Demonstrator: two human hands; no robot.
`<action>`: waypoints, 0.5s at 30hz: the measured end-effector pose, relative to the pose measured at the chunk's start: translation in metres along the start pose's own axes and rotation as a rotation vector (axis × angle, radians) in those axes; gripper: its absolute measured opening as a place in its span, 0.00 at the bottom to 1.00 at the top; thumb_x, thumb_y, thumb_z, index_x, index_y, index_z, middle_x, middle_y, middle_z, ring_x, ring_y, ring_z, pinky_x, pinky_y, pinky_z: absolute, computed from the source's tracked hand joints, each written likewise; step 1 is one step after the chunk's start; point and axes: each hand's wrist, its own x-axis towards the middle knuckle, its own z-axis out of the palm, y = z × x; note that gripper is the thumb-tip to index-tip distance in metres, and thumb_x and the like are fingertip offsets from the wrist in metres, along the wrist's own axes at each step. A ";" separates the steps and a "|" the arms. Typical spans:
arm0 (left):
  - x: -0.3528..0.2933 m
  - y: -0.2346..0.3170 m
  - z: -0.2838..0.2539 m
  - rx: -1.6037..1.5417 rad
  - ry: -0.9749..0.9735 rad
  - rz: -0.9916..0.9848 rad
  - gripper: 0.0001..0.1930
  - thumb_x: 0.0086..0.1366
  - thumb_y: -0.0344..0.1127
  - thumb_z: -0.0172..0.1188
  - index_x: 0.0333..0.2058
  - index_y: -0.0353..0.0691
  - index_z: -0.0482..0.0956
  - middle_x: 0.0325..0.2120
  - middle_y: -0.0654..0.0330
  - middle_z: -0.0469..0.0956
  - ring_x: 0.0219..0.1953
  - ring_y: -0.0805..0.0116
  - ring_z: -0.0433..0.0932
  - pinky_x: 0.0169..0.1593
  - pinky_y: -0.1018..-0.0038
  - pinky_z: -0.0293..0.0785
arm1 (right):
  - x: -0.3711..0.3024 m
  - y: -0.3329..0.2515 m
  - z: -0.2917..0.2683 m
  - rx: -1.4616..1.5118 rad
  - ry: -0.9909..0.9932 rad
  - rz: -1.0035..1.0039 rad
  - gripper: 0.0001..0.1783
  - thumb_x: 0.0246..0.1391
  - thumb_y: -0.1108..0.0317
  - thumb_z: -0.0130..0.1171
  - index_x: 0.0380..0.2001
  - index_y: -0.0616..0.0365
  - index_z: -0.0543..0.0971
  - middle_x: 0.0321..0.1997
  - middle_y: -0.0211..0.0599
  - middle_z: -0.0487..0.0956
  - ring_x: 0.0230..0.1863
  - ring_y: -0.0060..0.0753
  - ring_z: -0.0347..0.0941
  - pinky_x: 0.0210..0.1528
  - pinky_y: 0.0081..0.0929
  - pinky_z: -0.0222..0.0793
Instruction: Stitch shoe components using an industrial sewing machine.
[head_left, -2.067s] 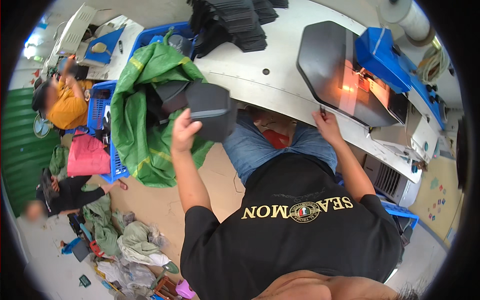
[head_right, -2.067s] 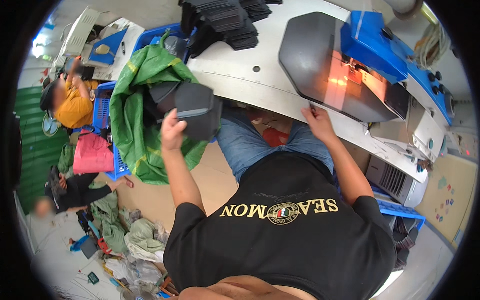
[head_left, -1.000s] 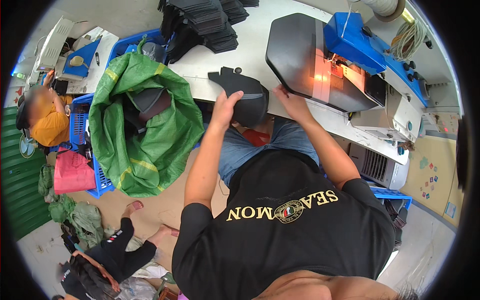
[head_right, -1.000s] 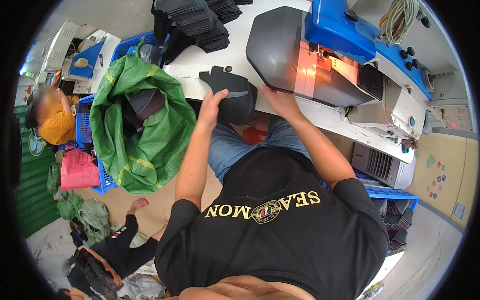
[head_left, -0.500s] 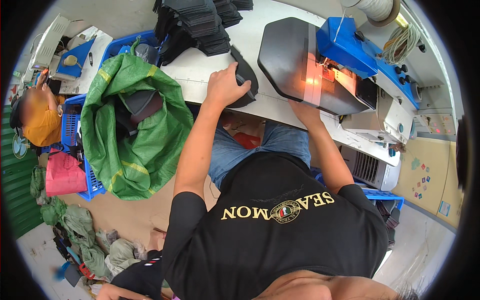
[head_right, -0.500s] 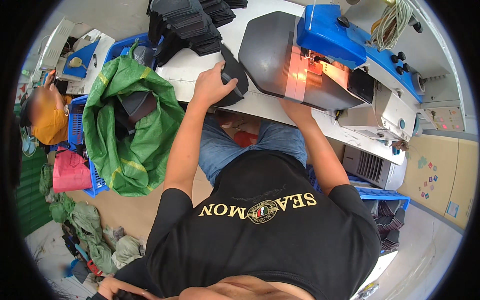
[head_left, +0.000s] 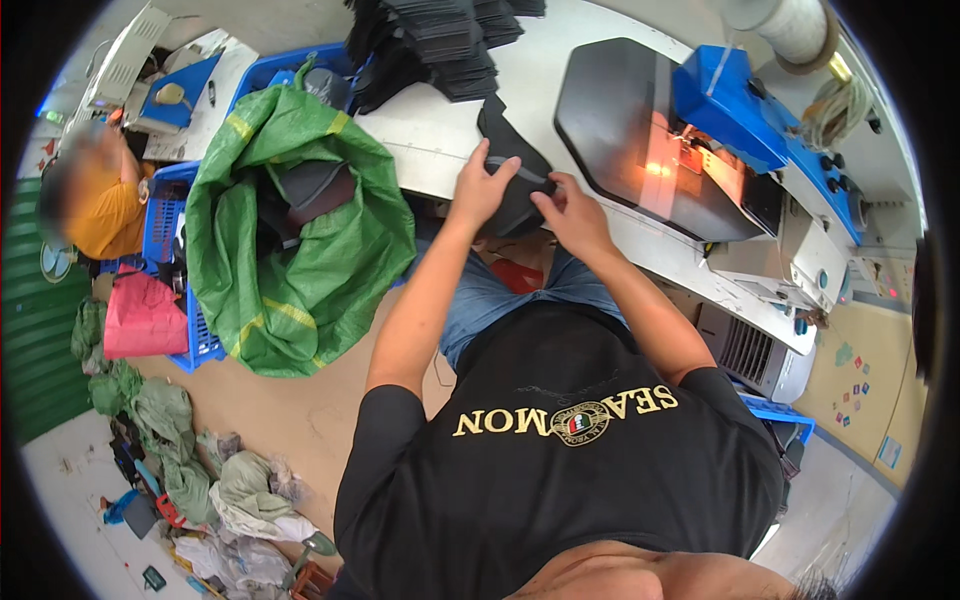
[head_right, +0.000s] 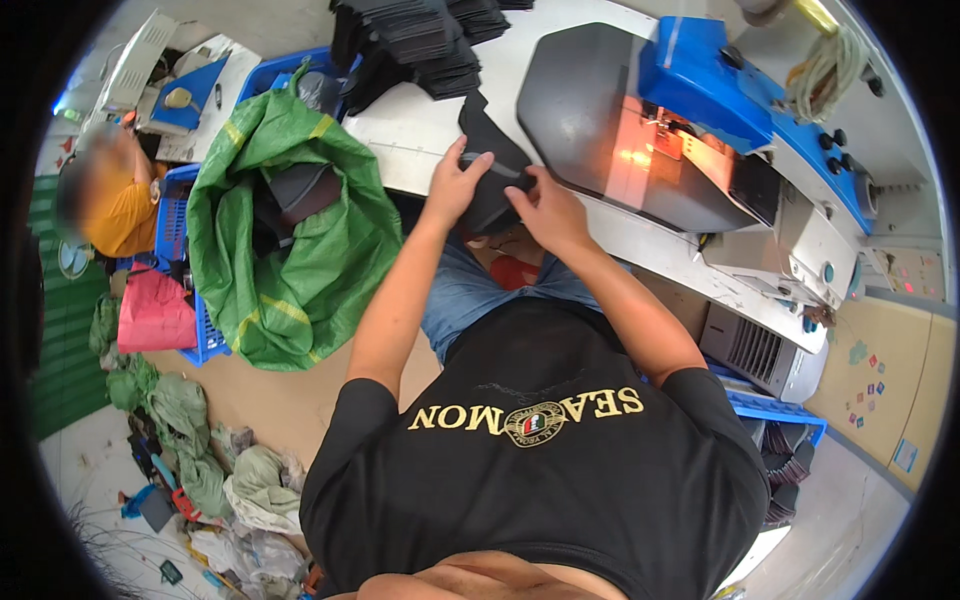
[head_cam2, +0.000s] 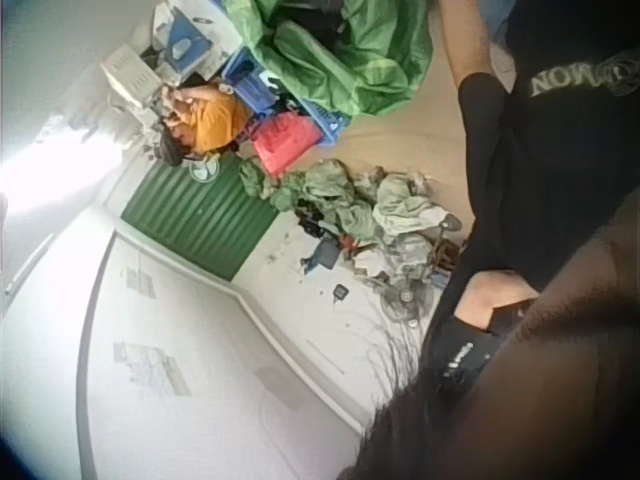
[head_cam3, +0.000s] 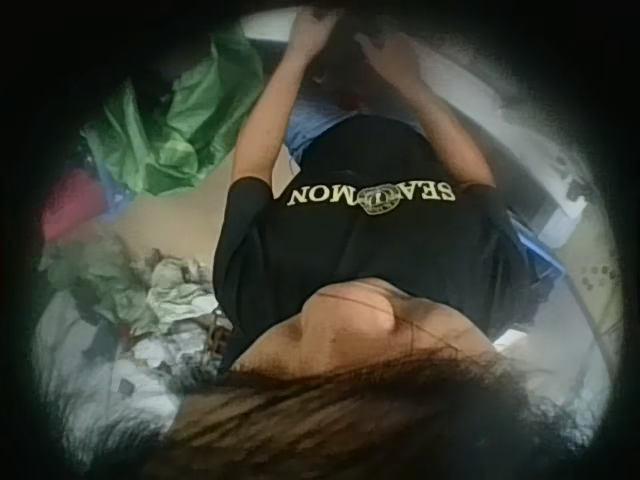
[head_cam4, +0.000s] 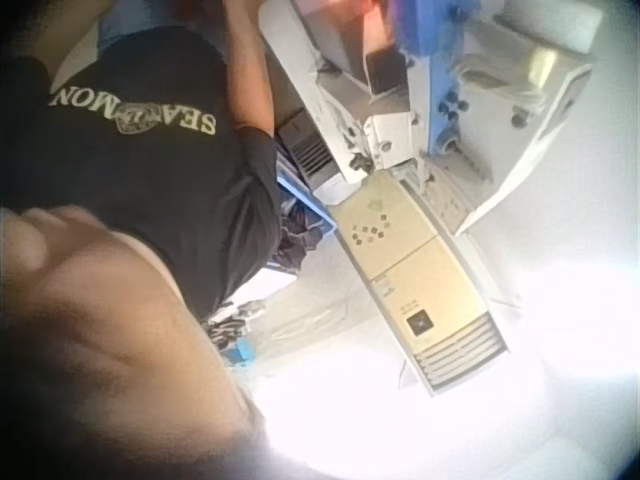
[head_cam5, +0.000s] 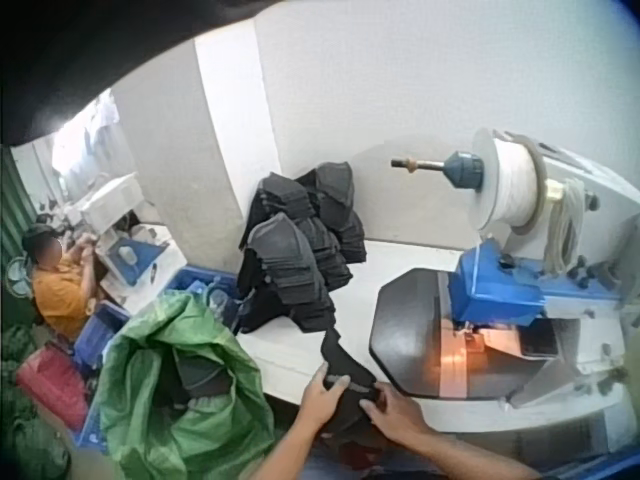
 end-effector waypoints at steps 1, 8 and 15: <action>-0.003 -0.001 0.005 -0.094 0.111 0.010 0.41 0.57 0.52 0.63 0.57 0.21 0.63 0.52 0.33 0.70 0.57 0.48 0.70 0.59 0.67 0.64 | -0.001 -0.003 -0.002 -0.018 0.013 0.030 0.33 0.53 0.44 0.57 0.54 0.58 0.71 0.31 0.41 0.81 0.36 0.43 0.79 0.39 0.37 0.71; -0.023 0.012 0.024 -0.534 0.321 -0.053 0.32 0.59 0.36 0.65 0.57 0.24 0.65 0.48 0.45 0.75 0.48 0.64 0.74 0.52 0.73 0.69 | -0.001 -0.017 -0.015 -0.167 -0.089 0.178 0.42 0.53 0.40 0.56 0.59 0.64 0.66 0.40 0.52 0.80 0.44 0.49 0.78 0.47 0.36 0.71; -0.031 0.015 0.024 -0.487 0.268 0.041 0.26 0.64 0.39 0.60 0.56 0.30 0.67 0.49 0.48 0.73 0.50 0.63 0.72 0.54 0.72 0.67 | 0.015 -0.001 -0.008 0.412 -0.191 -0.013 0.40 0.56 0.48 0.59 0.61 0.69 0.61 0.49 0.47 0.76 0.47 0.37 0.75 0.50 0.35 0.70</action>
